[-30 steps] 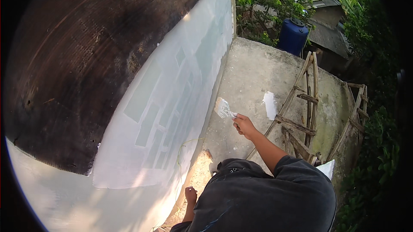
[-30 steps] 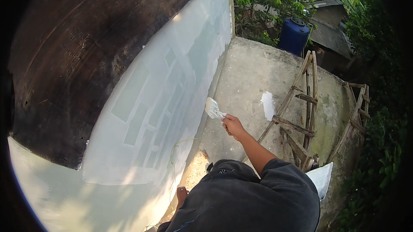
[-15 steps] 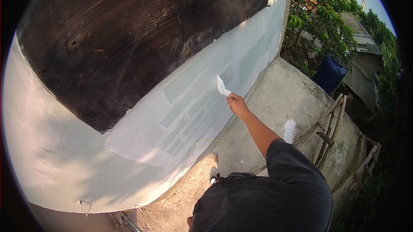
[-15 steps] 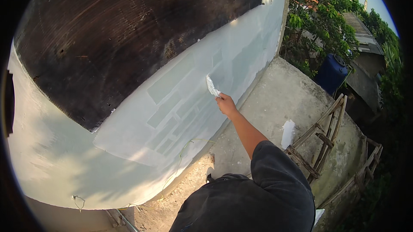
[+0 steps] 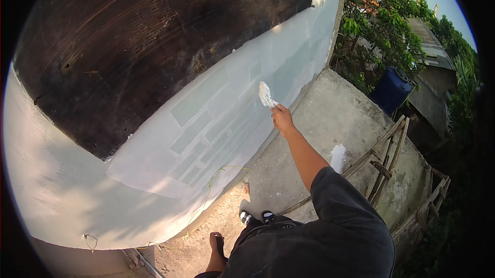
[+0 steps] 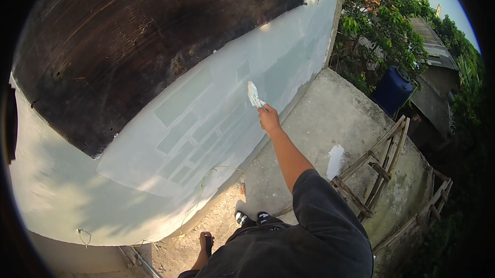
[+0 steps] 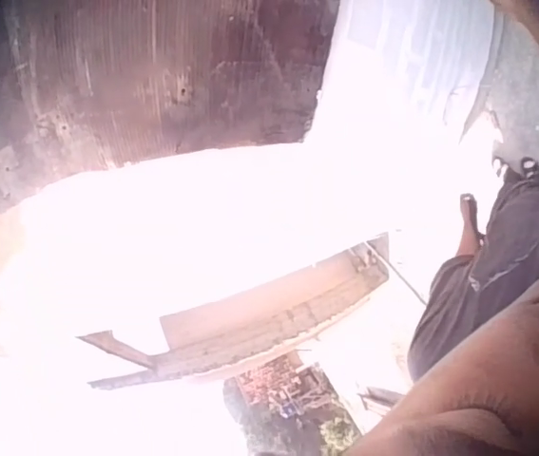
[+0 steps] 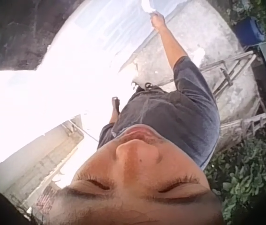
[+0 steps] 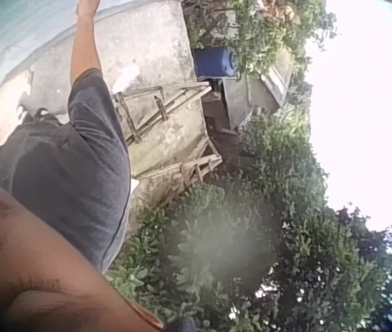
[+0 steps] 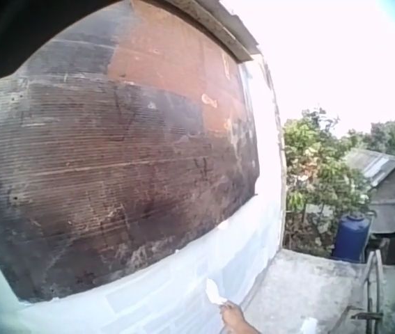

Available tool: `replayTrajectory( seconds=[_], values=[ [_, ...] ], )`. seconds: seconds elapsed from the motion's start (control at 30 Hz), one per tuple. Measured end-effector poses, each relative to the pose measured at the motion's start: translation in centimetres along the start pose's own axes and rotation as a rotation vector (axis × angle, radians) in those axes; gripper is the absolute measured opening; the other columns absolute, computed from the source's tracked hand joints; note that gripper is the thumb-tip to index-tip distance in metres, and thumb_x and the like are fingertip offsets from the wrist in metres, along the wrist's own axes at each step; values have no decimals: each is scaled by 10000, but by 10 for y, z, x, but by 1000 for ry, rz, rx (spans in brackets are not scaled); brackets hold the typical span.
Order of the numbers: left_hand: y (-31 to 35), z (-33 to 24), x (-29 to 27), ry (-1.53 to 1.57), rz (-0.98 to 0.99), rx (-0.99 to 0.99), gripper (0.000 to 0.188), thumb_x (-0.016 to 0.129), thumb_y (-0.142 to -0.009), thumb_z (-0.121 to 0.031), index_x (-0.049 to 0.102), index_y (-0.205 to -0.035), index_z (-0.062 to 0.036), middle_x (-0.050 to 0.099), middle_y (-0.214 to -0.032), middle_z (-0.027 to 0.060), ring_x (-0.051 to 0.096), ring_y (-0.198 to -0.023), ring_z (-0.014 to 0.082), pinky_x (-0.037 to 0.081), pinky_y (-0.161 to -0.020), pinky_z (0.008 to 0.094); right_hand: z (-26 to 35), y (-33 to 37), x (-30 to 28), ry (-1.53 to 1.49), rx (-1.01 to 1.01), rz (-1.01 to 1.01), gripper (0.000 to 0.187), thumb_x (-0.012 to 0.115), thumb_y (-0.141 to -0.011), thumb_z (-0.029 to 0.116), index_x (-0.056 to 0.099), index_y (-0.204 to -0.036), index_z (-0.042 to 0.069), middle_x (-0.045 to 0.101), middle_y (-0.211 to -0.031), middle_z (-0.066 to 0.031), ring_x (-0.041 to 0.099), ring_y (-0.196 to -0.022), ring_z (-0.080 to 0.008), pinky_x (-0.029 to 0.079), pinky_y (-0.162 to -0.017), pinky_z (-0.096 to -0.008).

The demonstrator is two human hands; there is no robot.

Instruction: Painting a wall with a brush.

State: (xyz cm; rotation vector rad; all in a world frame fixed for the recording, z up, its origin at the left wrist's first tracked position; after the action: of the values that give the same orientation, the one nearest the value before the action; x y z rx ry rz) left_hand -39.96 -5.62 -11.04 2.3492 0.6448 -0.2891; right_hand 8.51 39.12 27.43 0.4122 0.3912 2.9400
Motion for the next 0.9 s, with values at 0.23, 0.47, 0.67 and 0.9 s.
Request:
replayTrajectory(
  seconds=[0.23, 0.47, 0.67, 0.9],
  values=[
    [34, -58, 76, -135, 324, 273, 192, 579, -842, -145, 519, -996, -49, 620, -655, 96, 599, -553, 187, 466, -502, 294, -81, 94, -97, -162, 156, -42, 192, 529, -879, 133, 569, -1067, 119, 435, -613, 24, 311, -418, -45, 200, -345, -214],
    [0, -64, 45, -281, 427, 155, 171, 630, -788, -86, 546, -934, -63, 629, -640, 115, 616, -557, 190, 482, -489, 309, -125, 219, -218, -467, 150, -340, 194, 522, -875, 156, 491, -1066, 159, 430, -677, 11, 308, -442, -63, 228, -357, -206],
    [-58, -76, 24, -227, 487, 277, 248, 416, -887, -274, 543, -960, -74, 604, -627, 154, 517, -421, 227, 416, -369, 331, -192, 309, -255, -792, 69, -644, 198, 545, -884, 204, 475, -1068, 200, 443, -726, 5, 325, -460, -66, 246, -375, -204],
    [-25, -75, 15, -615, 607, 547, 197, 671, -774, -116, 564, -939, -100, 636, -698, 115, 610, -585, 210, 477, -534, 343, -230, 399, -237, -792, -53, -755, 292, 596, -874, 220, 468, -1135, 205, 445, -737, 19, 327, -469, -65, 248, -388, -197]
  ],
)
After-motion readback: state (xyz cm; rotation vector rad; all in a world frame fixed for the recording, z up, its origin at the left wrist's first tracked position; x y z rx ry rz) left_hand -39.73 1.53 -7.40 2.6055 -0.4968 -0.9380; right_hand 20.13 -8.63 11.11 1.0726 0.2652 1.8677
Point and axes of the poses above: each hand's wrist, its own y-axis away from the middle knuckle, its own x-axis out of the palm, z = x × y, the point moved 10 cm from there along -y, towards the middle knuckle
